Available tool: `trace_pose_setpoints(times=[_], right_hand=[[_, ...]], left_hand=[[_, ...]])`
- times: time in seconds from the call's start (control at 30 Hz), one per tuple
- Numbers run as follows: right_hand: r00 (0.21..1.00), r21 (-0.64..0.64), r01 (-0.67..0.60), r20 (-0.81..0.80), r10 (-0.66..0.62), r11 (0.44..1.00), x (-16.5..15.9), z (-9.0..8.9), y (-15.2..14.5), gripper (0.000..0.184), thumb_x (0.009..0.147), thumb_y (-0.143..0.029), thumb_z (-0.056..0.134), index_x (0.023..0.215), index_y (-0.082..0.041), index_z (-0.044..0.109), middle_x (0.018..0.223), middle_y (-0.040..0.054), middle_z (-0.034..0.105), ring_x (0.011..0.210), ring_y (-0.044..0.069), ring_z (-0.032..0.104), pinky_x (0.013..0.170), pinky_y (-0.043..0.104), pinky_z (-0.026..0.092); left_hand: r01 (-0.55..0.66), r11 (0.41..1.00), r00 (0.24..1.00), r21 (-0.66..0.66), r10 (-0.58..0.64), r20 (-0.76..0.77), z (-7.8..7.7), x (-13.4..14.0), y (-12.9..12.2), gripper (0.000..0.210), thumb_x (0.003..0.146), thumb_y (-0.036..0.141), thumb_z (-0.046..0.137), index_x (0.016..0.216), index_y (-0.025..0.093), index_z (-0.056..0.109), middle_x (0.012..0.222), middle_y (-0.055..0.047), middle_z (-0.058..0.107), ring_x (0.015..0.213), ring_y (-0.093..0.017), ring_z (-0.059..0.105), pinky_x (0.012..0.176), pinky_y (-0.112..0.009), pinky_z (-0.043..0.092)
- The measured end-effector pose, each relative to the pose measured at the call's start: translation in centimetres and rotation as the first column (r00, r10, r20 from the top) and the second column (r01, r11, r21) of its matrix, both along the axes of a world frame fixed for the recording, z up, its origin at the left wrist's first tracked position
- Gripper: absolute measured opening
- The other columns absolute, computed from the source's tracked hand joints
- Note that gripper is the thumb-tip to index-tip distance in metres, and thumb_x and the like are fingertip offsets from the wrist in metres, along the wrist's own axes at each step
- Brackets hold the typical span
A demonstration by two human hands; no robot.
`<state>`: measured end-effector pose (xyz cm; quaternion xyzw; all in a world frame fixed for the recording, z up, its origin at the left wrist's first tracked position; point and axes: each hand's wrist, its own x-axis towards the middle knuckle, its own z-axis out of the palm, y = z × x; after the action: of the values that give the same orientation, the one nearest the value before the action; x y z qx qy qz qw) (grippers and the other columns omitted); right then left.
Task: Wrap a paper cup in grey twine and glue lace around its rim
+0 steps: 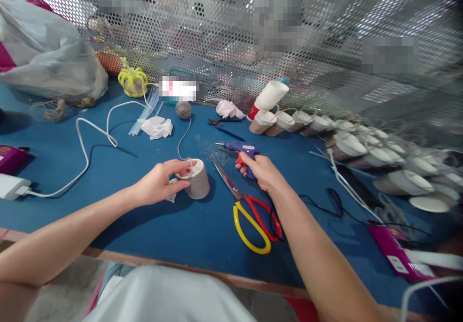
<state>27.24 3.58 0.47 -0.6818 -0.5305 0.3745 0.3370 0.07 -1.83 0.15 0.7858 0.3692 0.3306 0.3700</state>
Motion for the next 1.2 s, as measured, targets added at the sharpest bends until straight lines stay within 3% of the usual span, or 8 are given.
trace_pose_setpoints(times=[0.13,0.23,0.33,0.43,0.53,0.83,1.03,1.2], right_hand=[[0.985,0.04,0.007,0.17,-0.013,0.999,-0.2,-0.1,0.3,0.038,0.074,-0.04,0.062,0.047,-0.019,0.046,0.043,0.0014,0.052,0.043,0.013,0.054,0.044,0.024,0.042],[0.955,0.138,-0.019,0.297,-0.023,0.99,-0.6,0.9,-0.3,0.043,0.073,-0.04,0.063,0.043,-0.022,0.039,0.056,0.0073,0.055,0.072,0.021,0.063,0.059,0.027,0.044],[0.933,0.191,-0.111,0.358,0.036,0.975,-2.0,2.3,-0.9,0.036,0.074,-0.043,0.061,0.05,-0.019,0.05,0.074,0.0111,0.06,0.094,0.025,0.058,0.073,0.03,0.043],[0.908,0.132,-0.313,0.331,0.256,0.941,-4.5,3.3,-1.3,0.04,0.078,-0.053,0.053,0.06,-0.019,0.061,0.077,0.0053,0.064,0.083,0.019,0.06,0.074,0.028,0.044],[0.819,0.05,-0.554,0.214,0.533,0.831,-7.1,3.9,-1.5,0.057,0.084,-0.063,0.032,0.07,-0.018,0.064,0.074,0.0026,0.064,0.074,0.016,0.059,0.067,0.026,0.044],[0.778,0.115,-0.591,0.342,0.527,0.798,-9.1,4.7,-2.4,0.051,0.084,-0.057,0.04,0.057,-0.017,0.055,0.088,0.0085,0.063,0.091,0.02,0.059,0.082,0.031,0.042],[0.844,0.067,-0.534,-0.013,0.536,0.843,-9.2,4.1,-2.9,0.014,0.074,-0.027,0.06,0.065,-0.016,0.06,0.117,0.0097,0.06,0.103,0.02,0.059,0.09,0.034,0.04],[0.861,0.155,-0.347,-0.338,0.379,0.925,-8.2,4.0,-4.1,0.016,0.071,-0.031,0.066,0.066,-0.017,0.058,0.111,0.0082,0.063,0.106,0.018,0.057,0.091,0.032,0.041]], left_hand=[[0.012,0.997,0.999,0.078,-0.009,-0.043,0.3,0.1,-0.1,0.039,0.082,0.022,0.051,0.119,0.012,0.054,0.083,-0.007,0.064,0.082,-0.016,0.059,0.08,-0.03,0.048],[0.032,0.992,0.998,0.125,-0.025,-0.058,0.4,0.1,-0.2,0.038,0.082,0.021,0.05,0.119,0.014,0.054,0.081,-0.006,0.064,0.084,-0.017,0.058,0.084,-0.032,0.047],[0.068,0.982,0.996,0.176,-0.056,-0.073,0.2,0.2,-0.3,0.038,0.083,0.02,0.05,0.121,0.014,0.052,0.08,-0.005,0.065,0.085,-0.017,0.059,0.094,-0.039,0.042],[0.09,0.974,0.994,0.206,-0.075,-0.08,-0.2,0.2,-0.3,0.039,0.083,0.019,0.051,0.122,0.014,0.05,0.08,-0.006,0.067,0.086,-0.017,0.06,0.099,-0.043,0.038],[0.101,0.969,0.993,0.227,-0.084,-0.085,-0.3,0.3,-0.5,0.038,0.083,0.019,0.051,0.121,0.013,0.051,0.082,-0.007,0.067,0.088,-0.019,0.06,0.1,-0.046,0.036],[0.105,0.97,0.991,0.218,-0.083,-0.107,-0.3,0.5,-0.6,0.037,0.081,0.017,0.053,0.118,0.015,0.052,0.081,-0.006,0.068,0.094,-0.021,0.059,0.101,-0.05,0.034],[0.108,0.972,0.99,0.21,-0.085,-0.117,-0.2,0.4,-0.6,0.03,0.081,0.018,0.052,0.11,0.013,0.057,0.082,-0.008,0.068,0.095,-0.022,0.059,0.101,-0.051,0.034],[0.048,0.996,0.998,0.082,-0.044,-0.044,-0.2,0.2,-0.4,0.037,0.083,0.022,0.052,0.119,0.013,0.054,0.092,-0.009,0.068,0.086,-0.018,0.062,0.093,-0.041,0.044]])
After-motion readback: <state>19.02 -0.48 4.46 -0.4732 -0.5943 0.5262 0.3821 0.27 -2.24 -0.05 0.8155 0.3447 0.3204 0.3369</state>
